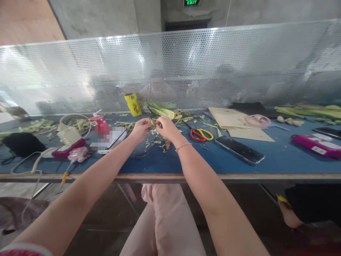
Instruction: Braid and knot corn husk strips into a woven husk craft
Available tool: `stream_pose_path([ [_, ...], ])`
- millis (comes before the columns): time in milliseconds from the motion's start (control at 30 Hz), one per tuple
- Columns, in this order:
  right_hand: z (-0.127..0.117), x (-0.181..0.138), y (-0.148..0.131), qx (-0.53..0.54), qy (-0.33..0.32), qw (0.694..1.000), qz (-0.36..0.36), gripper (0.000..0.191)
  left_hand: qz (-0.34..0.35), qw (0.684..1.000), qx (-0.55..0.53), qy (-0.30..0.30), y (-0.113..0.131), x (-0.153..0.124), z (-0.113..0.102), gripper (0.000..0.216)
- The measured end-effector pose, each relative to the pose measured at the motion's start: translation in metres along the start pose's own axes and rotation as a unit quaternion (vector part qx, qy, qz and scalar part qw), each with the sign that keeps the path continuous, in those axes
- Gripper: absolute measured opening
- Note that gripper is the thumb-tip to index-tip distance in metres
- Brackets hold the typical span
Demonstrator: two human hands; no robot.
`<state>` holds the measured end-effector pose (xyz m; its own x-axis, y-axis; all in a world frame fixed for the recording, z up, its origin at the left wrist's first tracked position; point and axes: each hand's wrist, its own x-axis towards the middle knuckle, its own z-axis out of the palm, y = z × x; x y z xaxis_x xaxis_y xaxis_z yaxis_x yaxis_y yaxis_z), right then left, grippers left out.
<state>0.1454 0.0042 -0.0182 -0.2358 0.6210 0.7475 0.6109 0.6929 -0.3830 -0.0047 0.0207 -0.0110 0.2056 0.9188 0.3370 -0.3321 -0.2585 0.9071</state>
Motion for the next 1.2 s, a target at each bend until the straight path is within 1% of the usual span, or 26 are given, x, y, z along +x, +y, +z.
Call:
stream_pose_path([
  [100,0.001,0.0,-0.001,-0.004,-0.007,1.0,0.006,0.01,-0.011,1.0,0.0,0.002,0.0,0.0,0.001,0.025],
  [233,0.001,-0.001,-0.002,-0.007,-0.022,0.999,0.022,0.01,-0.003,1.0,0.005,0.016,0.0,-0.001,0.002,0.024],
  [400,0.0,-0.002,-0.003,0.001,-0.024,0.999,0.036,0.007,0.004,1.0,0.022,0.005,-0.001,0.0,0.002,0.024],
  [567,-0.001,-0.004,-0.004,0.014,-0.05,0.998,0.032,0.005,0.026,0.999,0.037,0.0,-0.001,0.0,0.002,0.023],
  [700,-0.002,-0.003,-0.006,0.0,-0.065,0.998,0.026,0.007,0.01,1.0,0.024,-0.005,0.001,-0.001,0.002,0.023],
  [833,-0.003,-0.002,-0.008,-0.01,-0.061,0.998,0.02,0.007,-0.007,1.0,-0.006,-0.011,0.0,0.0,0.001,0.022],
  [1067,-0.006,-0.003,-0.011,-0.04,-0.077,0.996,0.02,0.01,-0.012,0.999,-0.011,-0.032,-0.003,0.002,-0.002,0.018],
  [1133,-0.006,-0.003,-0.012,-0.052,-0.083,0.995,0.024,0.012,-0.011,1.0,-0.009,-0.017,-0.002,0.003,-0.001,0.019],
  [1200,-0.006,-0.003,-0.012,-0.053,-0.089,0.994,0.031,0.015,-0.009,1.0,-0.01,0.015,-0.002,0.003,-0.001,0.022],
])
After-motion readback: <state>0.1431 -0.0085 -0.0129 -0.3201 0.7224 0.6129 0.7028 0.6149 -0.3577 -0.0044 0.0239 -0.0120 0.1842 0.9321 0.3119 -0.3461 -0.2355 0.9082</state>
